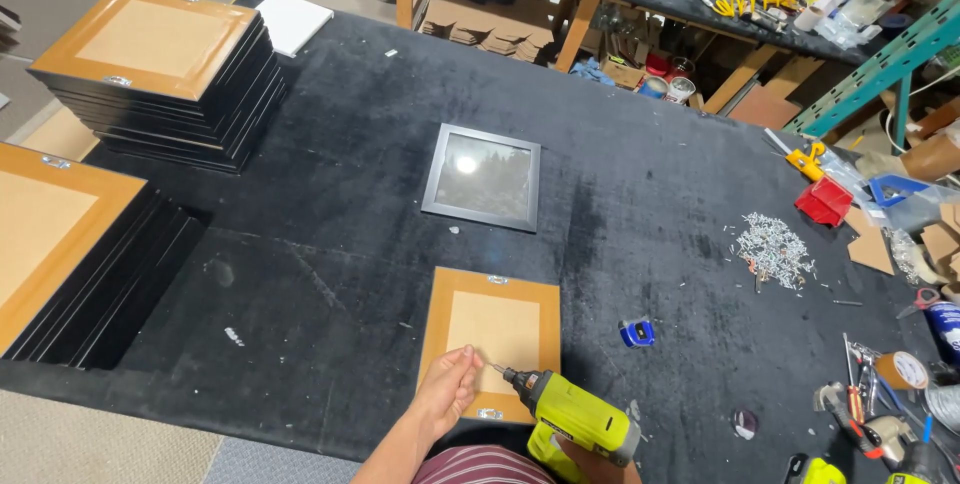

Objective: The person is assembling picture frames by placing the backings and securing them with screws using a power drill.

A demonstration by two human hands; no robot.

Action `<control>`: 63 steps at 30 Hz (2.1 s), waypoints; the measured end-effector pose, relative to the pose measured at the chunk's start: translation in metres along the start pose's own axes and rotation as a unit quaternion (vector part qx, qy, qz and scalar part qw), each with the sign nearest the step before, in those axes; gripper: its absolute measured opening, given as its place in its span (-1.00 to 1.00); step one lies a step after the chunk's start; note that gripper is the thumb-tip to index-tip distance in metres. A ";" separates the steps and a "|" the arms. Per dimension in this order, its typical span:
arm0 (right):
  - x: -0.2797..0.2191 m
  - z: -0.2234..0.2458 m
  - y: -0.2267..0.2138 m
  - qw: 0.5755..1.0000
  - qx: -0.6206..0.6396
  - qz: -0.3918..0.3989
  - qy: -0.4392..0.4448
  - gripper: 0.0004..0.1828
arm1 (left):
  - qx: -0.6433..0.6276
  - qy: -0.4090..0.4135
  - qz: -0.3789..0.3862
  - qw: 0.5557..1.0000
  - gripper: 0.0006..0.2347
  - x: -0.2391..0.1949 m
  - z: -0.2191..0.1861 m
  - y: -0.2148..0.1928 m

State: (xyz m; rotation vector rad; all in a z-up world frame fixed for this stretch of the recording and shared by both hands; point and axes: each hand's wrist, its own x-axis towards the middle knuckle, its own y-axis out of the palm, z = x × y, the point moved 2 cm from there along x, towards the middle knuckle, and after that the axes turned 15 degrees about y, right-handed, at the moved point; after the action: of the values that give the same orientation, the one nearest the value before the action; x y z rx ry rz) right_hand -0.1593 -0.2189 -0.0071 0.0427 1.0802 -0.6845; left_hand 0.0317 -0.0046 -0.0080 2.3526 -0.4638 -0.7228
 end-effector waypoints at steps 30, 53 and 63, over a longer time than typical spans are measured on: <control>0.022 -0.043 -0.045 0.990 -0.058 0.077 -0.104 -0.31 | 0.154 0.000 0.117 0.981 -0.87 -0.037 -0.009 0.011; -0.057 0.016 -0.015 0.968 -0.122 0.053 -0.212 -0.44 | 0.362 0.116 0.192 0.905 -0.73 -0.029 0.024 0.001; -0.104 0.084 0.020 0.859 -0.485 -0.103 -0.125 -0.43 | 0.348 -0.015 0.379 0.858 -0.59 -0.009 0.032 -0.023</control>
State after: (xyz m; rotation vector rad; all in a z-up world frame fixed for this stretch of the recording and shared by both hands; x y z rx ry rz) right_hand -0.1116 -0.1819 0.1143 -1.0229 1.0787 -0.2537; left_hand 0.0082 0.0021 -0.0405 2.4320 -1.7828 -0.2090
